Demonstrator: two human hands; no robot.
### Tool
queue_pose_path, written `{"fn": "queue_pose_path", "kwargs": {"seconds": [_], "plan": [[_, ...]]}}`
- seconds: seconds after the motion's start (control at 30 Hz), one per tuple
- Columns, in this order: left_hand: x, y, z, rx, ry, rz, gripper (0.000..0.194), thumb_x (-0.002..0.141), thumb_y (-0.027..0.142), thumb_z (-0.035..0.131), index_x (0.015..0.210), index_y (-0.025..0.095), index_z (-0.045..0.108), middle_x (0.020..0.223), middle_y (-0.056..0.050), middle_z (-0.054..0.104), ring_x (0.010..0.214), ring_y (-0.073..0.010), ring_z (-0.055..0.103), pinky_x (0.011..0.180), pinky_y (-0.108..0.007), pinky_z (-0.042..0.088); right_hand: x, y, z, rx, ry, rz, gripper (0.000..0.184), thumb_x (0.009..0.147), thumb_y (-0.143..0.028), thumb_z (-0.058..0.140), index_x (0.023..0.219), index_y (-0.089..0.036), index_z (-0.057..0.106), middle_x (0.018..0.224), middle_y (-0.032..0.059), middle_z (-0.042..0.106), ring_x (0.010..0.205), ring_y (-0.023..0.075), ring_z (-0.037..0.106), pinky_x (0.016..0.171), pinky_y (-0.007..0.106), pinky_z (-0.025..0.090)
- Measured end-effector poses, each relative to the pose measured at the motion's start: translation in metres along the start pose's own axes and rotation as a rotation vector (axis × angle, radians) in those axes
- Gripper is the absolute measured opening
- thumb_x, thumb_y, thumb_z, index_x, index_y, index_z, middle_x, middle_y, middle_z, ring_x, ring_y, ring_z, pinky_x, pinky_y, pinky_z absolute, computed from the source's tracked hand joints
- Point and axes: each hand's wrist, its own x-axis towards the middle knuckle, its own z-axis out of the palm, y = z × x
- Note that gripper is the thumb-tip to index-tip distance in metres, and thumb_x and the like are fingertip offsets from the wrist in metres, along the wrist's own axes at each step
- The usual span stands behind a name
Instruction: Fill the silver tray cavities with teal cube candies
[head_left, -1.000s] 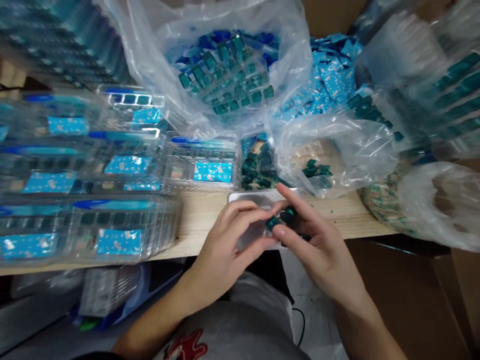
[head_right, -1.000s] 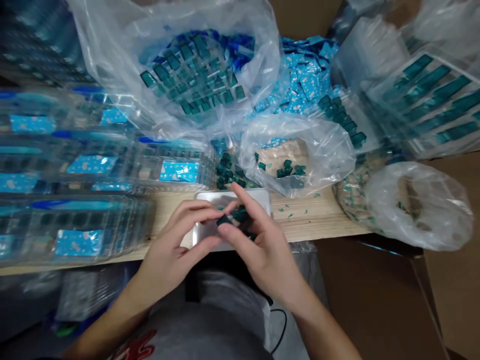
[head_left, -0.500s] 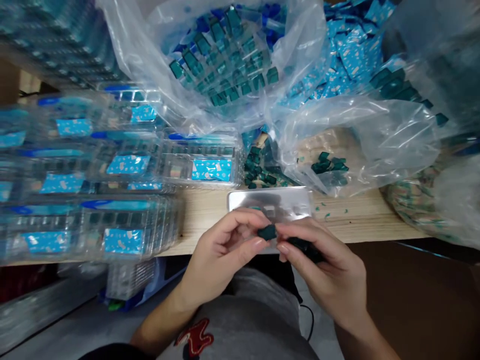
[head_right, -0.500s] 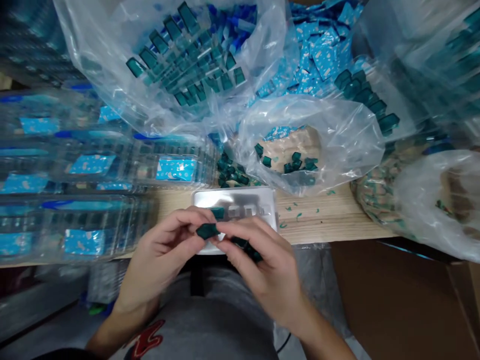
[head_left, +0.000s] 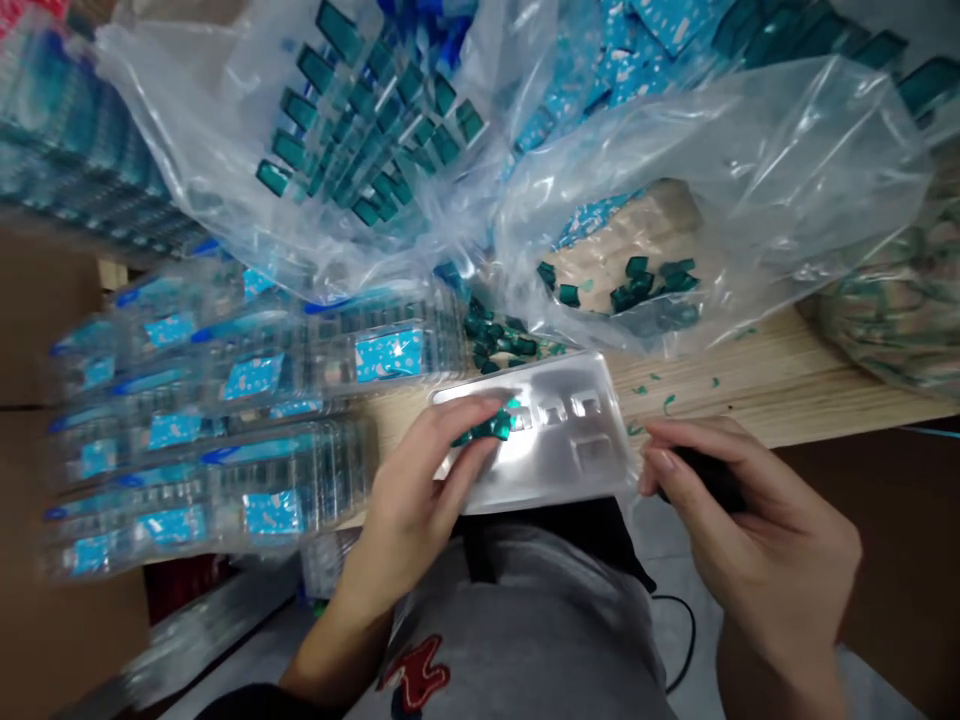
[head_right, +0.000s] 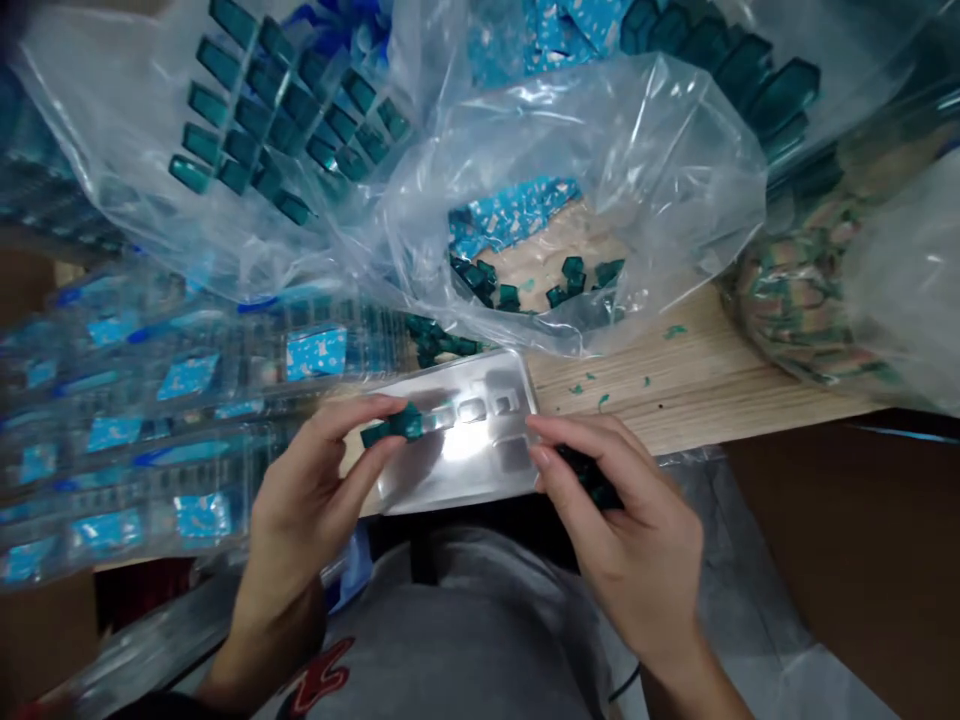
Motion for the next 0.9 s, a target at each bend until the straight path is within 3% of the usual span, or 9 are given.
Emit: {"fn": "queue_pose_path", "kwargs": {"seconds": [0.2, 0.3, 0.53, 0.7, 0.8, 0.9], "plan": [[0.005, 0.004, 0.005, 0.243, -0.080, 0.068, 0.037, 0.095, 0.014, 0.058, 0.130, 0.024, 0.052, 0.111, -0.003, 0.070, 0.101, -0.0162, 0.064, 0.089, -0.030, 0.051, -0.001, 0.004, 0.001, 0.016, -0.001, 0.031, 0.029, 0.087, -0.011, 0.068, 0.104, -0.033, 0.072, 0.088, -0.0067, 0.071, 0.075, 0.0091, 0.062, 0.073, 0.022, 0.051], [0.008, 0.005, 0.007, 0.331, -0.097, 0.129, 0.030, 0.095, 0.016, 0.058, 0.124, 0.023, 0.055, 0.104, -0.003, 0.071, 0.094, -0.0181, 0.064, 0.085, -0.033, 0.048, -0.002, 0.007, 0.002, 0.061, 0.005, 0.093, 0.026, 0.087, -0.015, 0.069, 0.104, -0.034, 0.072, 0.088, -0.0062, 0.070, 0.075, 0.0093, 0.062, 0.074, 0.022, 0.051], [0.011, 0.005, 0.021, 0.500, -0.013, 0.218, 0.021, 0.092, 0.022, 0.064, 0.113, 0.023, 0.062, 0.094, -0.005, 0.072, 0.086, -0.0220, 0.060, 0.080, -0.036, 0.038, -0.001, 0.007, -0.004, 0.453, -0.129, 0.318, 0.038, 0.093, -0.019, 0.054, 0.126, -0.035, 0.064, 0.101, -0.0010, 0.067, 0.068, 0.0093, 0.062, 0.069, 0.027, 0.054], [0.014, -0.001, 0.020, 0.420, -0.086, 0.199, 0.022, 0.093, 0.021, 0.061, 0.114, 0.025, 0.065, 0.102, -0.005, 0.073, 0.090, -0.0225, 0.061, 0.080, -0.036, 0.037, 0.003, 0.000, 0.003, 0.534, -0.171, 0.375, 0.032, 0.092, -0.022, 0.058, 0.123, -0.028, 0.057, 0.091, 0.0000, 0.073, 0.054, 0.0088, 0.063, 0.056, 0.025, 0.053], [0.013, 0.000, 0.013, 0.344, -0.134, 0.175, 0.028, 0.092, 0.019, 0.062, 0.119, 0.025, 0.063, 0.111, -0.005, 0.071, 0.099, -0.0227, 0.061, 0.086, -0.036, 0.038, 0.005, -0.005, 0.011, 0.690, -0.210, 0.381, 0.015, 0.090, -0.025, 0.062, 0.103, -0.026, 0.055, 0.083, -0.0023, 0.075, 0.046, 0.0077, 0.061, 0.051, 0.023, 0.052], [0.010, 0.010, 0.007, 0.126, -0.078, 0.092, 0.032, 0.093, 0.016, 0.061, 0.124, 0.026, 0.061, 0.114, -0.004, 0.068, 0.105, -0.0204, 0.060, 0.089, -0.033, 0.044, 0.005, -0.010, 0.019, 0.707, -0.210, 0.363, 0.012, 0.084, -0.023, 0.070, 0.089, -0.024, 0.059, 0.070, -0.0057, 0.072, 0.044, 0.0071, 0.060, 0.049, 0.020, 0.051]]}}
